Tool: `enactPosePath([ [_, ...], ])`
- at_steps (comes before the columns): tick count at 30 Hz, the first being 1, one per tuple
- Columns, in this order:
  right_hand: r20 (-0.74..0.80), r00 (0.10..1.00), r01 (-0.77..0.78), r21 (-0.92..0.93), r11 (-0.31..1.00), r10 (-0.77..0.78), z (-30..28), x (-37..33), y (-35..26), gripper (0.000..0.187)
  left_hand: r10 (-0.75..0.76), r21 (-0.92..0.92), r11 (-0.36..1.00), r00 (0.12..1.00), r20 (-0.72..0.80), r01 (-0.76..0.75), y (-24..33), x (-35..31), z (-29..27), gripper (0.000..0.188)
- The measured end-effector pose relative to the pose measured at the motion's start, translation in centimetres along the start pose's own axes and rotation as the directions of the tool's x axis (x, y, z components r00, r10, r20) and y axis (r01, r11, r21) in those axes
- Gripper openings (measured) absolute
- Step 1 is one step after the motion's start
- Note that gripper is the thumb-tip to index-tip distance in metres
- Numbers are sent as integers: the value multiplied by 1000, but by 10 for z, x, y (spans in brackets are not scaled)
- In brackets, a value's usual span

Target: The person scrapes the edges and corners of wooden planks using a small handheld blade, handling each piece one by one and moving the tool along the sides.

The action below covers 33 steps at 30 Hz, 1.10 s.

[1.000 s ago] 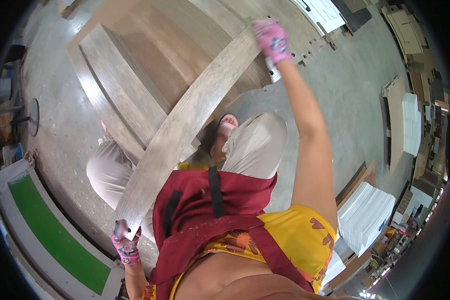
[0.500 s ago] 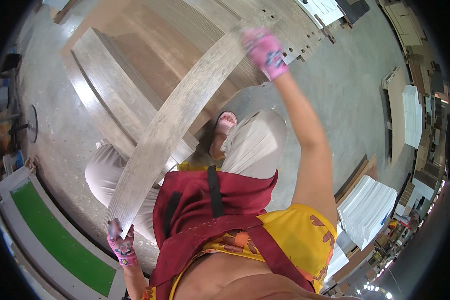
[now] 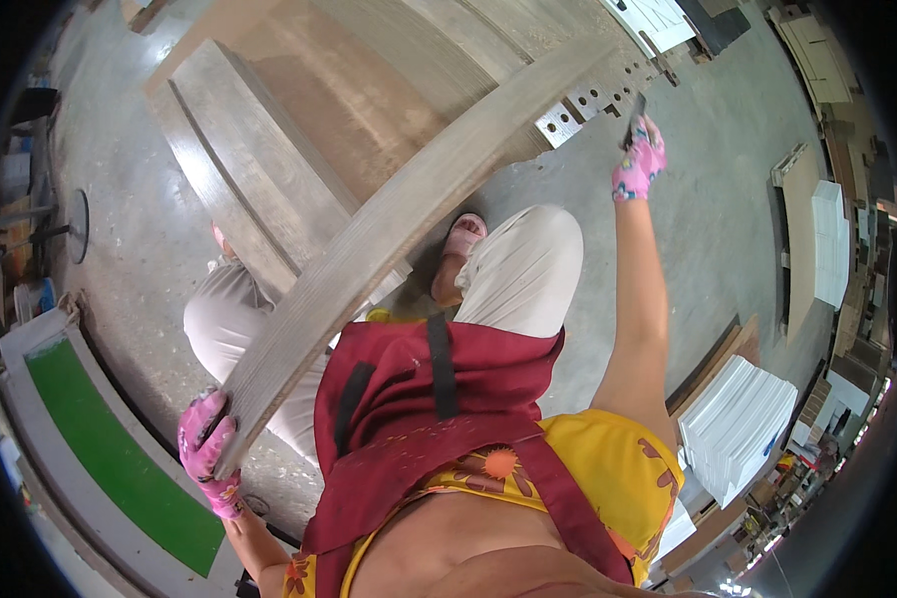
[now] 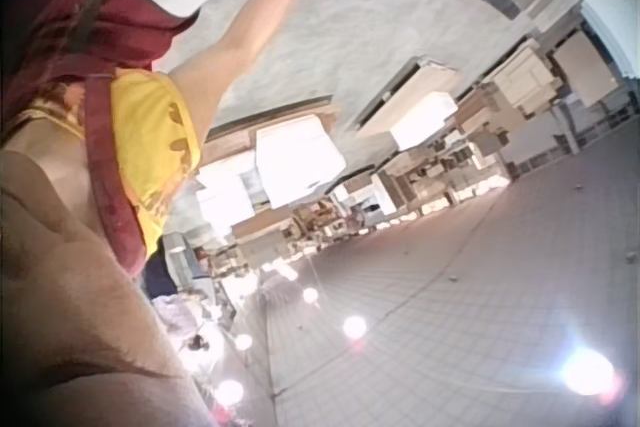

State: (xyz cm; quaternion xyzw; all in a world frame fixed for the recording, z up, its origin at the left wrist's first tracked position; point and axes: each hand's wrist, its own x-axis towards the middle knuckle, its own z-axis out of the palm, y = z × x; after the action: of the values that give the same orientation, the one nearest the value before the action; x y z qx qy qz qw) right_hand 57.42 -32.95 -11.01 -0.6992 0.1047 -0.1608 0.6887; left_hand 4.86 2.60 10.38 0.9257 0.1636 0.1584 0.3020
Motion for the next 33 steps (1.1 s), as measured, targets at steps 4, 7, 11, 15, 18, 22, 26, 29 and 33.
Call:
enactPosePath([
  [4,-33,995,-93,161,983,99,-30,-27,-20,20,53,124,992,967,-251,-23,-1,4,-7,51],
  [7,108,994,-4,66,998,-3,-12,-82,-76,19,-461,-400,862,807,-370,309,5,3,4,61],
  [11,704,579,440,154,885,-411,22,-195,-132,12,-613,-416,749,778,-138,516,0,-7,0,65],
  [15,840,-146,601,495,628,-522,64,-295,-173,28,-419,-803,537,908,14,260,-5,-6,4,69],
  [18,869,-63,707,386,593,-490,74,-305,-160,25,-627,-867,328,773,96,374,2,1,4,67],
  [22,873,83,848,192,494,-481,97,-195,-112,18,-685,-806,380,723,86,455,-8,-3,16,65],
  [26,762,528,848,-498,183,-374,88,27,-23,26,-750,-803,289,645,149,522,-23,0,24,61],
  [29,526,772,611,-769,189,-357,53,108,-7,24,-812,-780,317,579,70,539,-34,-9,21,60],
  [33,555,711,700,-615,363,-431,68,46,-52,20,-764,-808,309,637,103,502,-48,-7,21,57],
])
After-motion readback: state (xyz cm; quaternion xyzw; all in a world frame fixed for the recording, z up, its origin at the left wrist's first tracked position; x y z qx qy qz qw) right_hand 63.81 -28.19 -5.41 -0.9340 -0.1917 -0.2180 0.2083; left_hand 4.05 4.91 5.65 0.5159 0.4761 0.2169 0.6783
